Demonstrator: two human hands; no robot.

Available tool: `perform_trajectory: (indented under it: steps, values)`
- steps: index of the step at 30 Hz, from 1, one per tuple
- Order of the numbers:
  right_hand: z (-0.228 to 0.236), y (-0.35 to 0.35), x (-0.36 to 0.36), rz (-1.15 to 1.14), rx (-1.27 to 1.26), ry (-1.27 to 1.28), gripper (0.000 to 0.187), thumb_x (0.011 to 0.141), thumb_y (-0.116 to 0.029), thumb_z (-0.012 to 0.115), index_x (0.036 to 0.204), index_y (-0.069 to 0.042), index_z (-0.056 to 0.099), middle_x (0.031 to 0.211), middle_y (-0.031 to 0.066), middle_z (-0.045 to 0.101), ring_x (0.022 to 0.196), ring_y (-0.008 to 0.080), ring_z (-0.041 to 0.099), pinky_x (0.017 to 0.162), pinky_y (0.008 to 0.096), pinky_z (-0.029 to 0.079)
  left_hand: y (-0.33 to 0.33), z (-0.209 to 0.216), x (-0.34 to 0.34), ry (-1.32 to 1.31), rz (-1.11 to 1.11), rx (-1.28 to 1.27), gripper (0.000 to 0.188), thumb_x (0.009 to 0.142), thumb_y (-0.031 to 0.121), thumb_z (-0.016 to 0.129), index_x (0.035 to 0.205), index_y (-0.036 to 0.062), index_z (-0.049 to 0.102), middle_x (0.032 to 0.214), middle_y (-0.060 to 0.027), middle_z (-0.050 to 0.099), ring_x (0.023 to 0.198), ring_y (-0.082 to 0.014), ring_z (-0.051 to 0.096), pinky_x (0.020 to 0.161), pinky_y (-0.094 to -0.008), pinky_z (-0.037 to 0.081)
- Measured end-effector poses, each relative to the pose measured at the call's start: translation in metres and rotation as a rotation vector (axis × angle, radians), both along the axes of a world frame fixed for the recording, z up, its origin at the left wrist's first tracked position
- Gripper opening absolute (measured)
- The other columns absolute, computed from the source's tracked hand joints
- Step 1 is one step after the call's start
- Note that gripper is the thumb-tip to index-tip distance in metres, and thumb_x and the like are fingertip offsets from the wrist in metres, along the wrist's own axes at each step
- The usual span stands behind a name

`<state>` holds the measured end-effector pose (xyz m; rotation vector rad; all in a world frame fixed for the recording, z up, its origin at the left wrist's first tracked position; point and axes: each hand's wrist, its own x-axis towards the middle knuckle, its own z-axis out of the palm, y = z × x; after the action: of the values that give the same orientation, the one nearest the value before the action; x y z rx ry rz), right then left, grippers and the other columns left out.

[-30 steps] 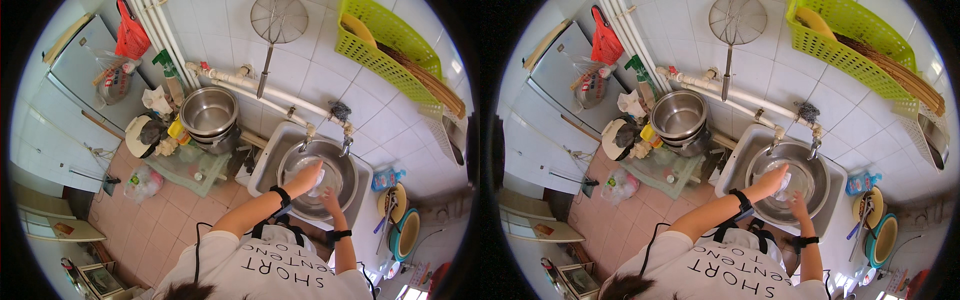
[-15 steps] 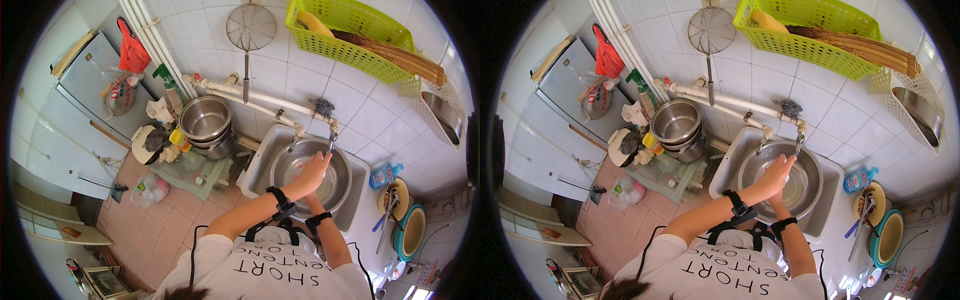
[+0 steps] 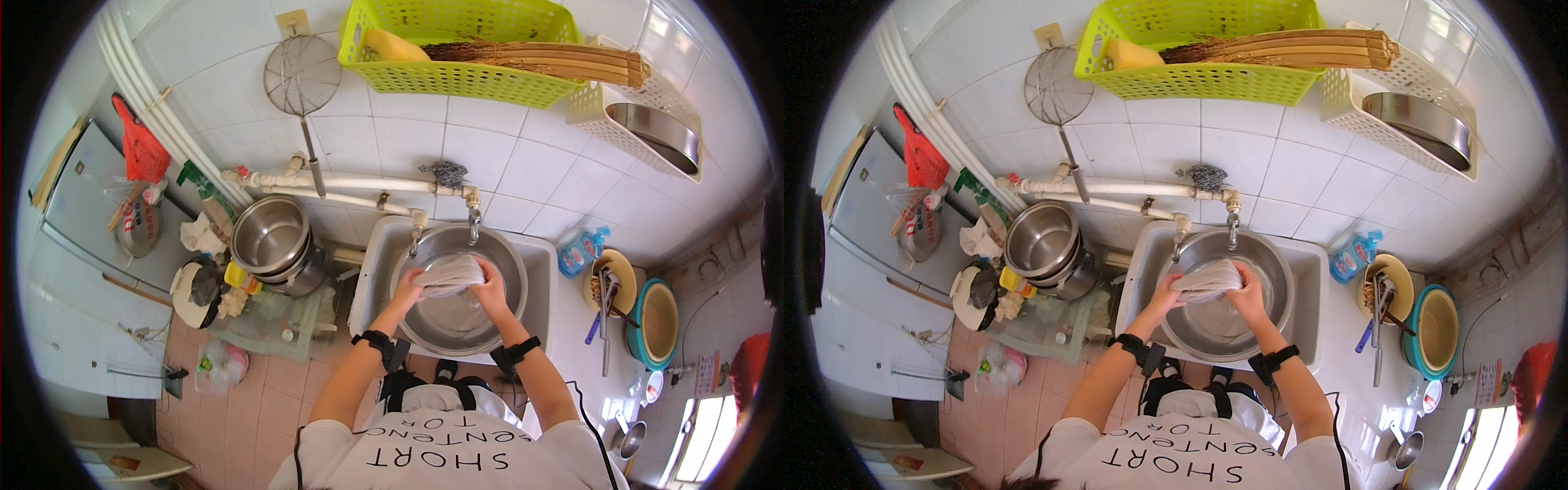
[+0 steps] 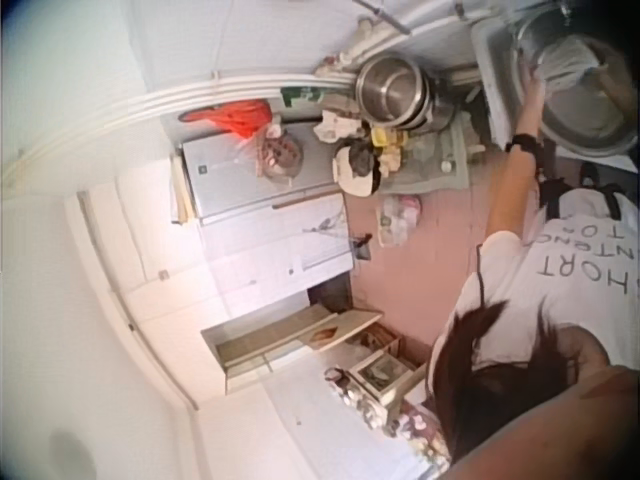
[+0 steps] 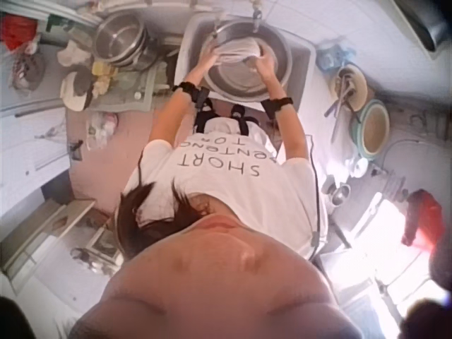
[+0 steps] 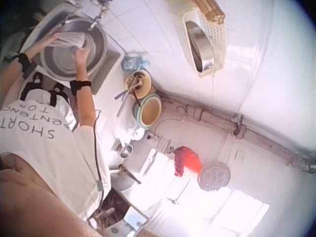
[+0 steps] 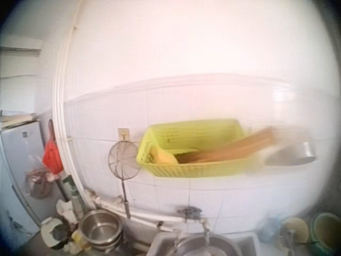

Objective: The person wipes a table with a cloth, carries the cloth to a kitchen sink, rinses it under running water, wrings it out, and then returns to the table to continue wiping the surface.

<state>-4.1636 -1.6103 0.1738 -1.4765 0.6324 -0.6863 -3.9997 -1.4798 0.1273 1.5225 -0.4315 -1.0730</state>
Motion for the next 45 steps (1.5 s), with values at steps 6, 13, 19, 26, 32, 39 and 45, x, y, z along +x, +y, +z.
perform_trajectory:
  steps: [6, 13, 19, 26, 32, 39, 45]
  values:
    - [0.038, 0.008, 0.012, -0.054, 0.241, -0.188, 0.063, 0.065, 0.014, 0.049, 0.126, -0.002, 0.045, 0.111, 0.0076, 0.055, 0.101, 0.0163, 0.054, 0.089, 0.0273, 0.042, -0.024, -0.031, -0.038, 0.824, -0.154, -0.186, 0.040, 0.093, 0.015, 0.041, 0.132, 0.0066, 0.037, 0.124, -0.0077, 0.051, 0.109, -0.0248, 0.052, 0.091, -0.0452, 0.045]
    - [0.062, 0.004, 0.012, -0.021, 0.285, -0.274, 0.055, 0.066, 0.016, 0.041, 0.116, -0.003, 0.053, 0.112, 0.0067, 0.055, 0.105, 0.0166, 0.052, 0.092, 0.0288, 0.041, -0.029, -0.005, -0.036, 0.809, -0.159, -0.461, 0.043, 0.092, 0.013, 0.046, 0.133, 0.0061, 0.035, 0.134, -0.0084, 0.041, 0.120, -0.0223, 0.045, 0.102, -0.0415, 0.040]
    - [0.057, 0.001, 0.000, 0.053, 0.175, -0.164, 0.048, 0.066, 0.015, 0.043, 0.108, -0.004, 0.054, 0.109, 0.0048, 0.055, 0.102, 0.0150, 0.052, 0.090, 0.0270, 0.040, -0.014, 0.029, 0.001, 0.195, -0.550, -0.374, 0.092, 0.074, 0.013, 0.073, 0.143, 0.0113, 0.012, 0.140, -0.0089, 0.031, 0.124, -0.0229, 0.039, 0.101, -0.0399, 0.037]
    - [0.028, 0.017, 0.020, 0.043, 0.283, -0.179, 0.044, 0.069, 0.012, 0.042, 0.106, -0.008, 0.051, 0.105, 0.0037, 0.052, 0.097, 0.0147, 0.050, 0.086, 0.0275, 0.042, -0.031, 0.032, -0.031, -0.193, -0.373, -0.435, 0.117, 0.055, 0.024, 0.088, 0.141, 0.0094, 0.011, 0.134, -0.0107, 0.035, 0.122, -0.0220, 0.039, 0.099, -0.0360, 0.036]
    - [0.033, 0.023, 0.021, 0.070, 0.552, -0.195, 0.043, 0.069, 0.013, 0.044, 0.105, -0.010, 0.044, 0.106, 0.0029, 0.044, 0.099, 0.0147, 0.047, 0.085, 0.0270, 0.042, -0.031, 0.026, -0.026, -0.226, -0.387, -0.429, 0.105, 0.055, 0.026, 0.087, 0.137, 0.0074, 0.025, 0.127, -0.0096, 0.044, 0.116, -0.0207, 0.045, 0.097, -0.0357, 0.038]
    - [0.041, 0.015, -0.016, 0.268, -0.078, 0.318, 0.045, 0.069, 0.008, 0.057, 0.107, -0.013, 0.044, 0.113, 0.0064, 0.045, 0.111, 0.0219, 0.044, 0.096, 0.0355, 0.037, -0.025, -0.007, -0.029, -0.620, -0.414, -0.242, 0.078, 0.062, 0.022, 0.080, 0.127, 0.0029, 0.041, 0.111, -0.0197, 0.058, 0.104, -0.0293, 0.057, 0.088, -0.0353, 0.045]
    - [0.055, 0.038, -0.023, 0.257, -1.323, 0.747, 0.065, 0.069, -0.006, 0.062, 0.130, -0.018, 0.040, 0.131, 0.0176, 0.039, 0.118, 0.0344, 0.042, 0.098, 0.0523, 0.034, -0.026, 0.014, -0.013, -0.732, -0.749, 0.067, 0.076, 0.065, 0.032, 0.076, 0.126, -0.0005, 0.045, 0.108, -0.0235, 0.059, 0.099, -0.0375, 0.057, 0.082, -0.0380, 0.047]
